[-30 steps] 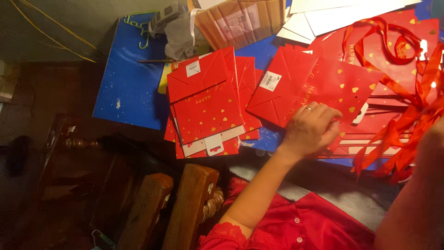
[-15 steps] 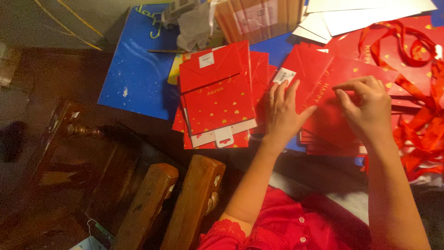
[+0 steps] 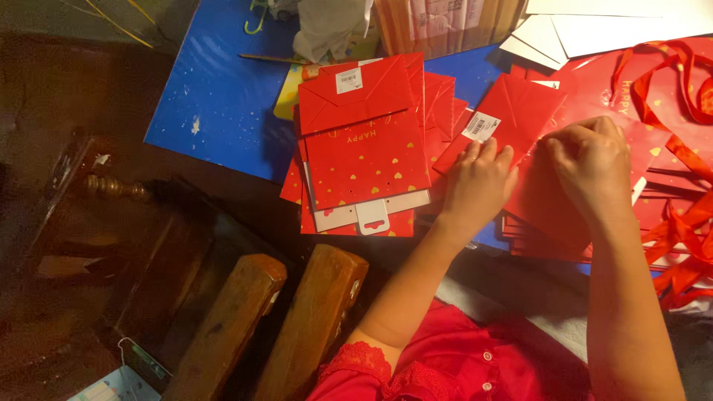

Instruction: The person assembles red Valentine's Day gift bags by folding the flat paper into shape, inserting a red ribbon through the handle holes, and tying the ribbon into a bow. The finished bags are stacked on the table.

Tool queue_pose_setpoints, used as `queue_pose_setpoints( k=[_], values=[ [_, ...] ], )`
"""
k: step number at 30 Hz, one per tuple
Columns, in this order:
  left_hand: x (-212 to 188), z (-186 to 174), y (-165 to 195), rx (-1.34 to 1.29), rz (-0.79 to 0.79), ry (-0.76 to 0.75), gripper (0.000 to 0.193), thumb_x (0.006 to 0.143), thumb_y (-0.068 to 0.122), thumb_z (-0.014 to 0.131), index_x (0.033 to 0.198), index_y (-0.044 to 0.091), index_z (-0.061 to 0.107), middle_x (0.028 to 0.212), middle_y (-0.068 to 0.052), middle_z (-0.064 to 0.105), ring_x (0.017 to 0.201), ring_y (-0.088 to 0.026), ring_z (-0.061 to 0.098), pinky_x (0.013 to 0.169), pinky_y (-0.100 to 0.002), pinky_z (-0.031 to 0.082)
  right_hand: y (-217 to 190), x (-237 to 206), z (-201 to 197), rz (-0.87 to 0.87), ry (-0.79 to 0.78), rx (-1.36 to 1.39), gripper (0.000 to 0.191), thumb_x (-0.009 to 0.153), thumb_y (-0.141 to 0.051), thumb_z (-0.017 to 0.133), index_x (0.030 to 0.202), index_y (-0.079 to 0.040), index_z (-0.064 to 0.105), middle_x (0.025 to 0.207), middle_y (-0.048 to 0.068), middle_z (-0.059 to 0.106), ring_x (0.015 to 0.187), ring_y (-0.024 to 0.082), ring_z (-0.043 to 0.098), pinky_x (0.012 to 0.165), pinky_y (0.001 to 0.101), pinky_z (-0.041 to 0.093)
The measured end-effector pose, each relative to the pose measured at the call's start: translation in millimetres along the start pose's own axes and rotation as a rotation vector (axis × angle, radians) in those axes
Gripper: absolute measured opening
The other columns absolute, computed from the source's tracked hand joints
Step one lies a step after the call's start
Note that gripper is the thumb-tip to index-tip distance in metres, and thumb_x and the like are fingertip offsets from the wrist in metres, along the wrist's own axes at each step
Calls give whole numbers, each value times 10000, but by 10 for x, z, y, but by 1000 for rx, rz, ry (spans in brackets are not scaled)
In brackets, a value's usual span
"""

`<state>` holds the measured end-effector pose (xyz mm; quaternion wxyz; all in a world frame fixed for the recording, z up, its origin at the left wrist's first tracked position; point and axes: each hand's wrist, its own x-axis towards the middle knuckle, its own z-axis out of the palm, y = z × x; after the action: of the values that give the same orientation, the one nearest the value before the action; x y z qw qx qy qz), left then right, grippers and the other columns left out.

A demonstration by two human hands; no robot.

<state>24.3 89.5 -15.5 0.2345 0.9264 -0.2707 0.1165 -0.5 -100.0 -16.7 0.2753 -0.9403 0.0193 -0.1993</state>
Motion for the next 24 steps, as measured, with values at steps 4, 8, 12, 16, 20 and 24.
queue_pose_setpoints(
  k=[4, 8, 12, 16, 20, 24],
  values=[
    [-13, 12, -51, -120, 61, 80, 296, 941, 236, 676, 1147, 29, 725, 1165, -187, 697, 1128, -366, 684, 930, -420, 582, 56, -26, 39, 5, 2, 0, 60, 1022, -131, 773, 1016, -74, 792, 1011, 139, 631, 1041, 310, 609, 913, 438, 498],
    [-16, 57, -67, -145, 53, 76, 288, 942, 222, 667, 1140, 24, 734, 1139, -197, 708, 1105, -384, 698, 900, -421, 595, 114, -34, 61, 20, -4, 50, 49, 1025, -98, 750, 1049, -82, 790, 1005, 125, 621, 972, 271, 607, 893, 408, 508],
    [-40, 105, -81, -181, 52, 108, 296, 950, 229, 662, 1159, 33, 733, 1215, -224, 704, 1151, -411, 687, 938, -425, 590, 148, -60, 88, 49, -12, 73, 57, 1037, -94, 739, 1063, -81, 788, 1011, 122, 619, 970, 266, 608, 887, 402, 505],
    [-47, 155, -93, -207, 34, 109, 295, 958, 230, 652, 1162, 34, 737, 1235, -229, 710, 1177, -444, 671, 968, -441, 584, 155, -66, 104, 20, 1, 69, 61, 1046, -85, 730, 1054, -84, 790, 1023, 121, 614, 1012, 276, 606, 928, 413, 505],
    [-58, 178, -90, -268, 2, 118, 290, 984, 240, 633, 1162, 36, 737, 1250, -237, 705, 1196, -443, 675, 992, -445, 583, 127, -52, 114, 21, 3, 48, 63, 1042, -90, 733, 1035, -92, 796, 1004, 120, 610, 1014, 283, 598, 942, 428, 493],
    [-69, 178, -81, -272, -10, 125, 292, 984, 243, 623, 1156, 38, 742, 1243, -235, 710, 1191, -445, 677, 981, -454, 576, 92, -8, 142, 97, -29, 14, 77, 1014, -169, 762, 1007, -98, 790, 990, 117, 606, 987, 283, 591, 919, 454, 475]
  ],
)
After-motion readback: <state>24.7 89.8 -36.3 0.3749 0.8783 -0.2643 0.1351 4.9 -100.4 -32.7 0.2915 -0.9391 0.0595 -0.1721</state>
